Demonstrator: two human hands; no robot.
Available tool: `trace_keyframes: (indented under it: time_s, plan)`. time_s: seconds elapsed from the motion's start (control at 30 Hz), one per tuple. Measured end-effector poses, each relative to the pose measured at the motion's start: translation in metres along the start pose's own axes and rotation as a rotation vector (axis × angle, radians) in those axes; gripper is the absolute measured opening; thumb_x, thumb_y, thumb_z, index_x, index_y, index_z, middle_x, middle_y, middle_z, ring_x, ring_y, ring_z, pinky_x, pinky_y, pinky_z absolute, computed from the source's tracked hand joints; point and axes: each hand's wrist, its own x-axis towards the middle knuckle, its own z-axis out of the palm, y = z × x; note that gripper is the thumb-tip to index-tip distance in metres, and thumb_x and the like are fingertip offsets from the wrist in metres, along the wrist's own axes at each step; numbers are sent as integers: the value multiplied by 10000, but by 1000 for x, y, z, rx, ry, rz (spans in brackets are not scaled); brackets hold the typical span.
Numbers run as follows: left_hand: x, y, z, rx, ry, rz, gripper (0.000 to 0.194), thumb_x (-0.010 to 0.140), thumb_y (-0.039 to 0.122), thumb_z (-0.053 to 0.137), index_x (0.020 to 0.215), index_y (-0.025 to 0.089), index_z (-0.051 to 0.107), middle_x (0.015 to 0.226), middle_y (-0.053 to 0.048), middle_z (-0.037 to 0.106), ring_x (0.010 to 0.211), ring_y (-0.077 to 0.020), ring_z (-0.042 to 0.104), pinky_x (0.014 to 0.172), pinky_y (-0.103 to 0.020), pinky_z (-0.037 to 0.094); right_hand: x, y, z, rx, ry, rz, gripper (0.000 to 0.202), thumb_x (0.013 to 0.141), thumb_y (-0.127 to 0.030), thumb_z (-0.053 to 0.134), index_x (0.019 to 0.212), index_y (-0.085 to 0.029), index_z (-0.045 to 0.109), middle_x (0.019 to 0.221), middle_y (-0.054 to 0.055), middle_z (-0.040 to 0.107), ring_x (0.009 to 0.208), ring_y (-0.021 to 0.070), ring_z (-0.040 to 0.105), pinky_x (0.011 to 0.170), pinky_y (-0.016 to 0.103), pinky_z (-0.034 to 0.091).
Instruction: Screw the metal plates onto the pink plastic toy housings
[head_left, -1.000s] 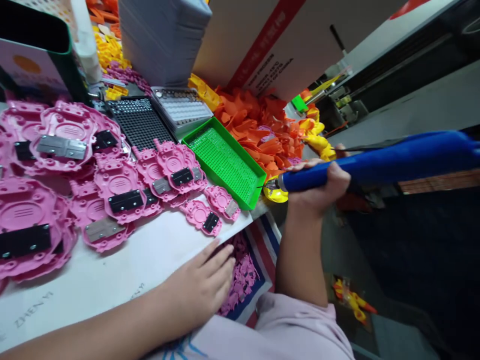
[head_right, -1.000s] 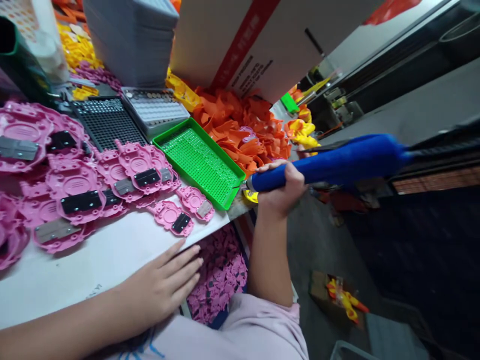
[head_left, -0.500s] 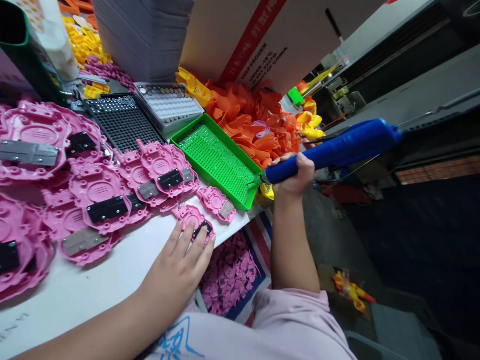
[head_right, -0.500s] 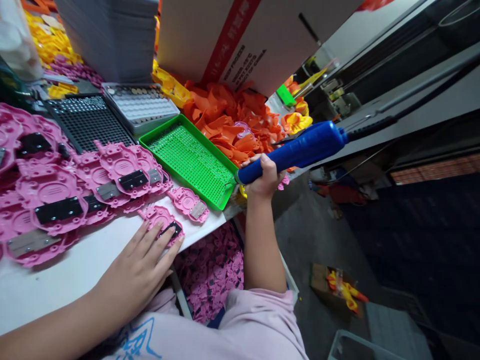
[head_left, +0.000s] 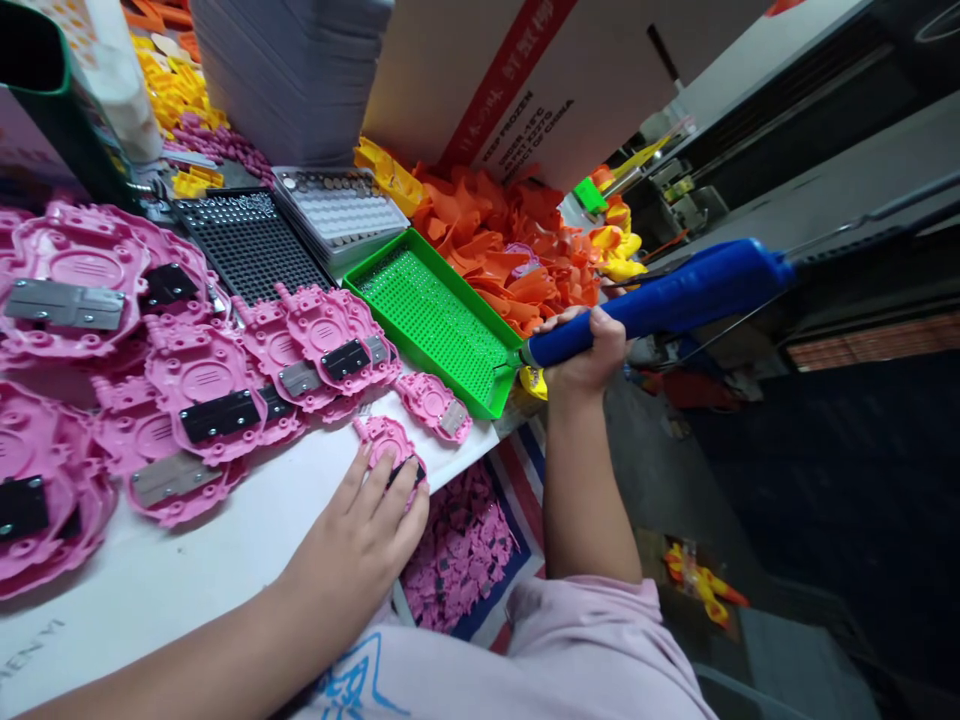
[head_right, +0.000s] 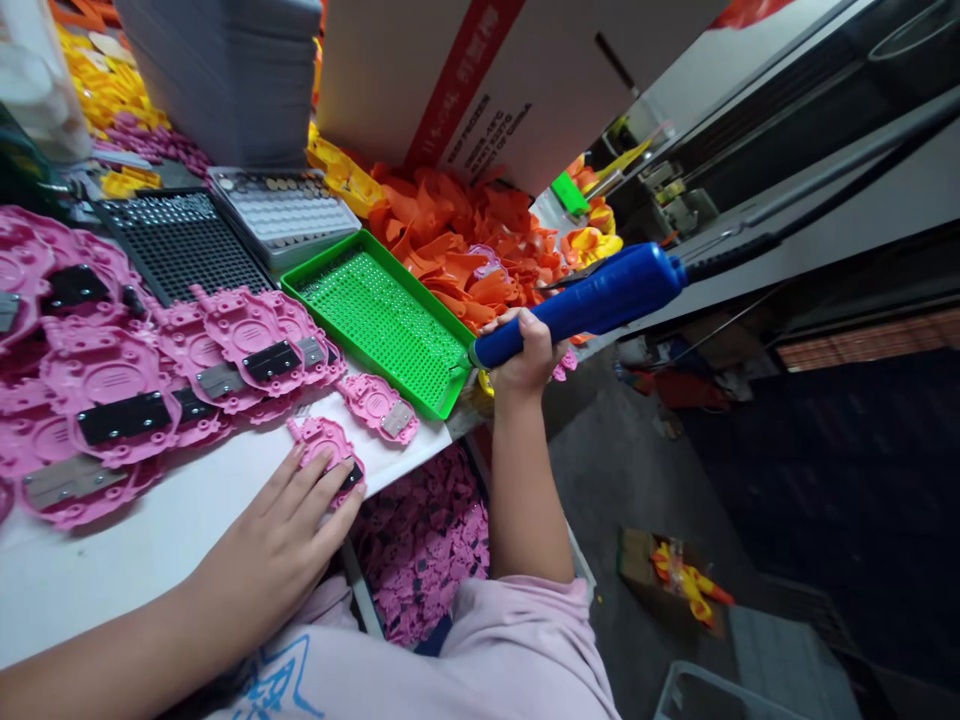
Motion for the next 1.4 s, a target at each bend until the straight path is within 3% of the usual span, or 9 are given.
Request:
trace_keyframes:
  time_s: [0.23,0.47,0.77,1.07,1.4]
  plan:
    - [1,-1,2,7,-23,-4,332,888,229,500,1157,155,679,1241,-124,652,1188,-320,556,1109,-519,313,1,2,-2,-34,11,30,245,615,-405,589,567,-186,492,491,-55,538,381,108,558,381,238,460]
    - [-2,-1,2,7,-16,5,336,876,228,520,1168,155,669,1242,-124,646,1199,-308,540,1111,-514,291,2,0,1,-10,46,23,234,612,-393,602,669,-218,458,490,-84,529,380,99,533,391,236,479]
    - [-1,-2,5,3,-2,11,345,864,215,509,1157,149,679,1233,-129,651,1190,-325,542,1119,-516,266,8,-13,-5,-14,-10,49,289,600,-478,616,638,-216,499,506,-75,539,403,94,551,417,245,495]
    - [-3,-3,5,-18,-11,6,370,845,233,539,1181,157,674,1281,-136,628,1227,-325,520,1144,-513,254,7,5,-7,35,30,69,240,632,-413,617,635,-205,497,501,-72,551,400,100,557,406,243,489]
    - [1,-6,2,-93,-13,-25,365,840,226,568,1166,120,693,1250,-167,646,1202,-351,544,1144,-529,289,16,12,-11,96,-4,81,285,626,-446,652,563,-199,523,501,-63,549,393,96,567,477,280,558]
